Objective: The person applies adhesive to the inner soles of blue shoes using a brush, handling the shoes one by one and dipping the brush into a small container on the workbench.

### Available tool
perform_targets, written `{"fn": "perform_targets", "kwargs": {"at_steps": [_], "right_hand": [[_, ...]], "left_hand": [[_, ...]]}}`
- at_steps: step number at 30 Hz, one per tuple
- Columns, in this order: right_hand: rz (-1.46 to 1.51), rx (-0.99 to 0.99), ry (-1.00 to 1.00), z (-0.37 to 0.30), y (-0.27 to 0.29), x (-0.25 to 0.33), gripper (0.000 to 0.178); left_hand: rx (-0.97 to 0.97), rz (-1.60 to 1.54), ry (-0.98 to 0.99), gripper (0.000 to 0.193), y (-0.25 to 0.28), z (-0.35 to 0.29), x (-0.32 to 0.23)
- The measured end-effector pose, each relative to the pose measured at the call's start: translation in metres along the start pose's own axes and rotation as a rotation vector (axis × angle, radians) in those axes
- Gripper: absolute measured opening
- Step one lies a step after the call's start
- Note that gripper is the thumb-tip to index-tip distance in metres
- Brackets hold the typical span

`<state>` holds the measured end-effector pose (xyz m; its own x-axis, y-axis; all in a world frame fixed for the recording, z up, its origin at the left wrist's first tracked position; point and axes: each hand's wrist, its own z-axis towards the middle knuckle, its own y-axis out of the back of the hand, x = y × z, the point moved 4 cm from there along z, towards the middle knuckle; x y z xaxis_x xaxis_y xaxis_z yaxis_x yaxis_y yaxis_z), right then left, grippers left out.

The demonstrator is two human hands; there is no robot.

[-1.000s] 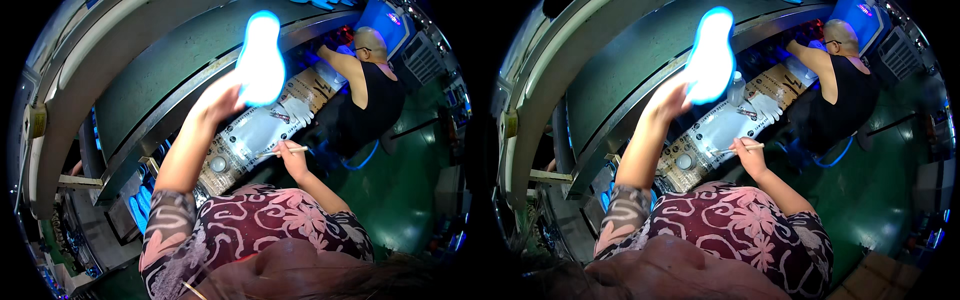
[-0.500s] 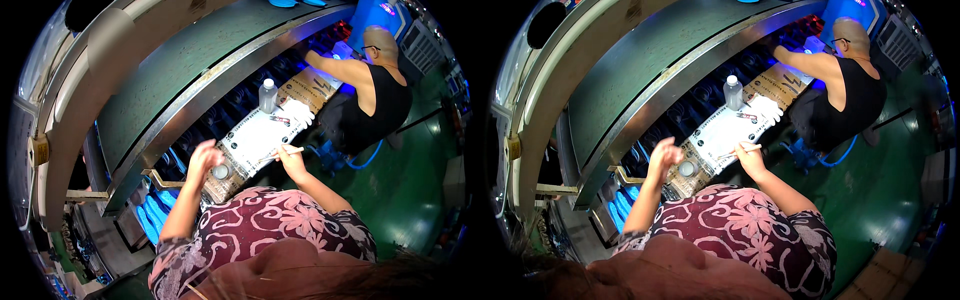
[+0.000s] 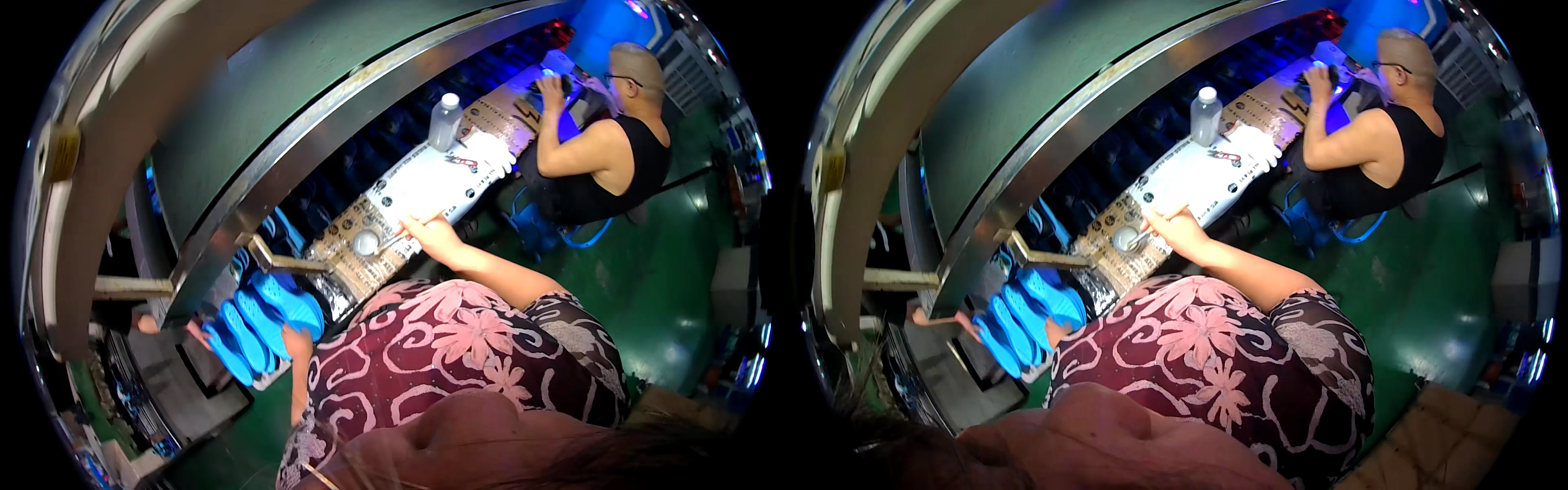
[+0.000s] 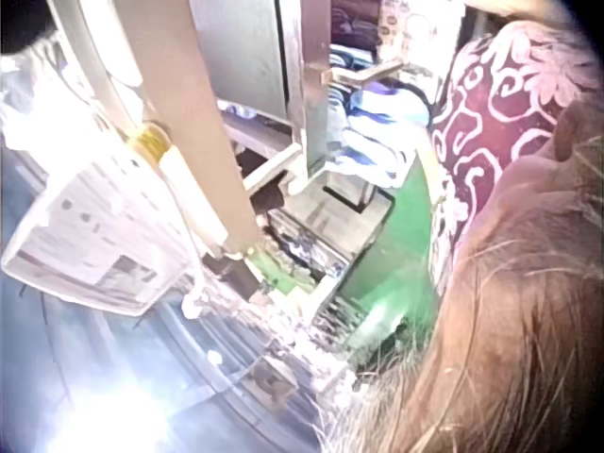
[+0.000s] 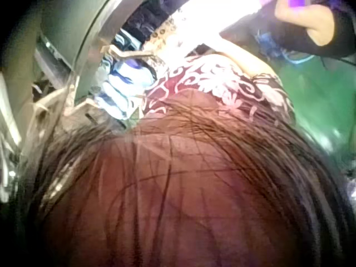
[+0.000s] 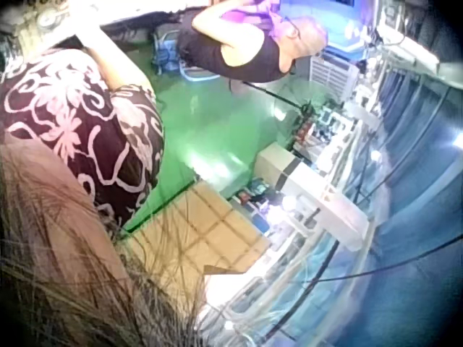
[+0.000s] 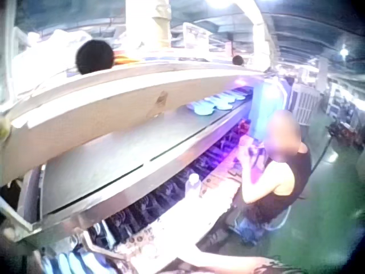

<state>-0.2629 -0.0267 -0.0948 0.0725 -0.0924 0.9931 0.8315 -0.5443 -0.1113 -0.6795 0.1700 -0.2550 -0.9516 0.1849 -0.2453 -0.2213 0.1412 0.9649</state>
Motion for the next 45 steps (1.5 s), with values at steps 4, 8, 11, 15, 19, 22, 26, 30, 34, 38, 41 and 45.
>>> {"fn": "perform_targets", "kwargs": {"at_steps": [4, 8, 11, 15, 19, 22, 26, 30, 34, 38, 41, 45], "right_hand": [[-0.176, 0.039, -0.098, -0.007, -0.002, -0.014, 0.03], [-0.211, -0.073, -0.104, -0.014, 0.003, -0.009, 0.031], [-0.123, -0.084, -0.125, -0.014, 0.006, -0.017, 0.03], [-0.098, -0.012, -0.126, -0.007, -0.003, -0.026, 0.03], [-0.079, 0.019, -0.114, 0.0, -0.012, -0.019, 0.031], [-0.078, 0.032, -0.105, 0.001, -0.014, -0.018, 0.031], [-0.099, -0.012, -0.136, -0.003, -0.002, -0.023, 0.03], [-0.077, 0.003, -0.157, -0.003, -0.001, -0.022, 0.03], [-0.021, 0.018, -0.164, 0.0, -0.004, -0.014, 0.03], [0.016, 0.089, -0.048, 0.005, -0.025, 0.009, 0.031], [-0.023, 0.213, 0.104, 0.008, -0.047, 0.035, 0.029], [-0.226, 0.375, 0.441, 0.003, -0.072, 0.07, 0.025]], "left_hand": [[-0.084, 0.097, 0.066, 0.053, -0.03, 0.02, 0.035], [-0.004, 0.049, 0.27, 0.042, 0.006, 0.02, -0.005], [-0.065, -0.152, 0.194, 0.042, 0.013, 0.014, -0.005], [0.085, -0.053, 0.193, 0.045, -0.005, 0.01, 0.001], [0.184, 0.076, 0.303, 0.046, -0.004, 0.017, -0.02], [-0.03, -0.119, 0.24, 0.043, -0.008, 0.013, -0.009], [0.415, -1.394, 0.629, 0.023, 0.0, -0.012, -0.024], [0.587, -1.879, 0.448, 0.022, 0.029, -0.051, -0.032], [0.211, -1.636, 0.281, 0.04, 0.1, -0.094, -0.102], [0.009, -1.327, 0.132, 0.038, 0.107, -0.098, -0.118], [-0.091, -1.227, 0.046, 0.037, 0.13, -0.089, -0.155], [-0.157, -1.09, -0.154, 0.031, 0.155, -0.079, -0.193]]}}
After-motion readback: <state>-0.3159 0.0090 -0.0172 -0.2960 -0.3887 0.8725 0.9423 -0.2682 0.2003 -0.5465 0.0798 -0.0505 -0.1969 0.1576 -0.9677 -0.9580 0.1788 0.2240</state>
